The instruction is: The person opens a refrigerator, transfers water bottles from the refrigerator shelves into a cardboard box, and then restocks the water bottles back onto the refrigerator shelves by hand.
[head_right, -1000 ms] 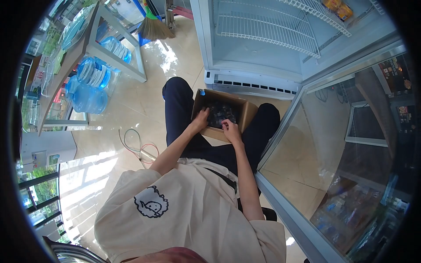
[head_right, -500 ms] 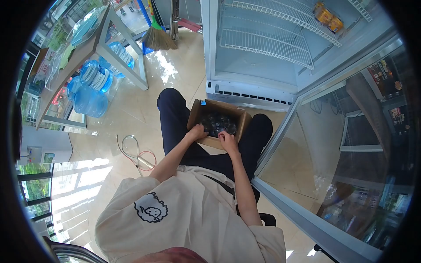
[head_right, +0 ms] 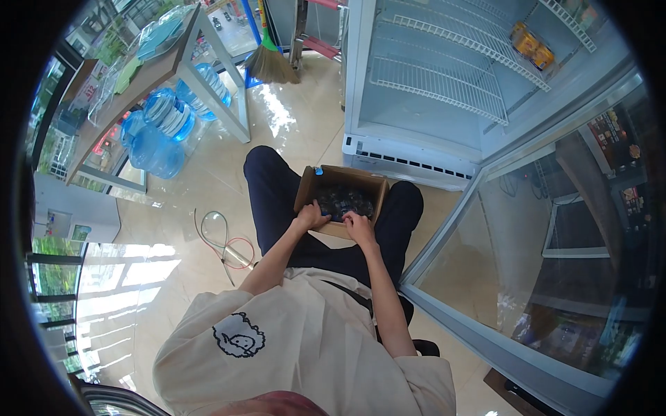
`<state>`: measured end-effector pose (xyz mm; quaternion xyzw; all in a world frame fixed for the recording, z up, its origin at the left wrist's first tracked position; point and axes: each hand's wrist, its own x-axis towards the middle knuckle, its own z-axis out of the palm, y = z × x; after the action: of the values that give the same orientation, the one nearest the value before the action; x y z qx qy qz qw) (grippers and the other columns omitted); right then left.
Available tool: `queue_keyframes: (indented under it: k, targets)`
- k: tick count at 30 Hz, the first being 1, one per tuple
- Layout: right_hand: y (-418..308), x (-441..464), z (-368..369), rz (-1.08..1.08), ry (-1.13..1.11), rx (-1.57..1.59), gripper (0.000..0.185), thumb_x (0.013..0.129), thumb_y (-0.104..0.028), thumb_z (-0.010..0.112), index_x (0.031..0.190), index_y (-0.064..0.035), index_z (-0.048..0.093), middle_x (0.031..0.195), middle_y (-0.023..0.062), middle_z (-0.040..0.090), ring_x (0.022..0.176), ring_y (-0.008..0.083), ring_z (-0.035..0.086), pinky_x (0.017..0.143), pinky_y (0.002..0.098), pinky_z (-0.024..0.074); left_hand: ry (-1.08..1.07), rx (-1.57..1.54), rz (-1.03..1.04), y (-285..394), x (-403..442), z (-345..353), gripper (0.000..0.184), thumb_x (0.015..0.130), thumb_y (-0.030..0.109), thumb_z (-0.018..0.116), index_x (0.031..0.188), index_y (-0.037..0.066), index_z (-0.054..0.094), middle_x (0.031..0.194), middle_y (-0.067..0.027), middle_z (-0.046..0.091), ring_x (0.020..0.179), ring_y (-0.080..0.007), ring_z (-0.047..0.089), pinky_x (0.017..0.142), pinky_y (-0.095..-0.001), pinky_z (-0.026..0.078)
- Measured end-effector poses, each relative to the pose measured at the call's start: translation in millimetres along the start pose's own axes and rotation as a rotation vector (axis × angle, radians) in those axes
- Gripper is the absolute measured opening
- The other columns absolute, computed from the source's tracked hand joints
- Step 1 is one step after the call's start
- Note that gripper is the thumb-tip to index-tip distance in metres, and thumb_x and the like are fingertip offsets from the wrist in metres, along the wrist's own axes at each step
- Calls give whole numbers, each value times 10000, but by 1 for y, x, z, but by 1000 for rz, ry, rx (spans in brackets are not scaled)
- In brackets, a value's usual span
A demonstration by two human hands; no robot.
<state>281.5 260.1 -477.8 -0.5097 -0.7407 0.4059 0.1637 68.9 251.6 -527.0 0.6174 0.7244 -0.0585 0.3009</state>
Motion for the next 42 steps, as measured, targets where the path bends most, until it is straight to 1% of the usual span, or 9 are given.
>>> queue_keyframes:
  k: [3, 6, 10, 15, 24, 25, 31, 34, 42]
  targets:
    - [-9, 6, 10, -27, -23, -24, 177, 934, -175, 592, 1033, -84, 709, 942, 180, 734, 922, 377, 701, 829, 460, 558, -26, -30, -35, -14, -6, -5, 1015, 852, 660, 596, 1412, -155, 363, 1241, -338, 605, 1109, -462, 631, 957, -474, 523]
    - [-21, 10, 16, -38, -46, -45, 180, 933, -186, 594, 1034, -91, 710, 942, 182, 732, 918, 385, 697, 826, 474, 556, -62, -31, -98, -24, -12, -14, 944, 854, 618, 613, 1419, -109, 404, 1257, -309, 617, 1217, -437, 578, 1032, -459, 477]
    - [-38, 14, 32, -70, -82, -108, 186, 947, -200, 585, 1038, -92, 706, 920, 141, 748, 906, 344, 716, 817, 443, 562, -79, -48, -120, -43, -28, -25, 878, 863, 617, 600, 1360, -98, 484, 1254, -304, 620, 1195, -442, 588, 1041, -459, 466]
    - [-46, 20, 55, -96, -78, -107, 190, 950, -215, 575, 1036, -113, 711, 919, 156, 736, 897, 374, 702, 813, 473, 556, -19, -34, -105, -66, -33, -21, 818, 868, 604, 593, 1304, -86, 546, 1223, -301, 632, 1173, -441, 599, 1031, -460, 470]
    - [-74, 30, 97, -126, -132, -149, 196, 950, -250, 557, 1026, -159, 713, 929, 174, 726, 884, 406, 690, 800, 515, 554, 230, -123, -193, -98, -71, -33, 476, 889, 363, 644, 1155, -29, 598, 1026, -266, 698, 1016, -441, 673, 907, -514, 532]
    - [-76, 32, 101, -133, -141, -141, 198, 949, -248, 552, 1032, -164, 711, 930, 178, 725, 889, 409, 689, 802, 517, 553, 287, -137, -222, -101, -71, -31, 318, 906, 250, 629, 1100, 1, 596, 969, -259, 702, 978, -445, 681, 851, -525, 548]
    - [-85, 39, 124, -146, -139, -173, 199, 955, -230, 538, 1036, -170, 709, 932, 143, 735, 876, 388, 698, 786, 500, 560, 464, -341, -283, -112, -95, -33, 202, 959, 225, 594, 1088, 72, 620, 926, -236, 709, 904, -450, 686, 786, -548, 544]
    - [-91, 39, 126, -144, -143, -171, 197, 956, -234, 538, 1036, -175, 709, 930, 142, 735, 874, 386, 699, 781, 501, 561, 533, -364, -214, -114, -103, -36, 216, 961, 271, 610, 1038, 72, 650, 886, -227, 713, 877, -444, 692, 763, -547, 543]
    - [-91, 31, 127, -134, -122, -132, 193, 962, -245, 544, 1031, -167, 706, 914, 140, 734, 866, 377, 700, 768, 497, 558, 692, -618, -144, -126, -97, -28, 164, 946, 188, 607, 977, 30, 640, 824, -230, 708, 800, -435, 693, 708, -525, 544]
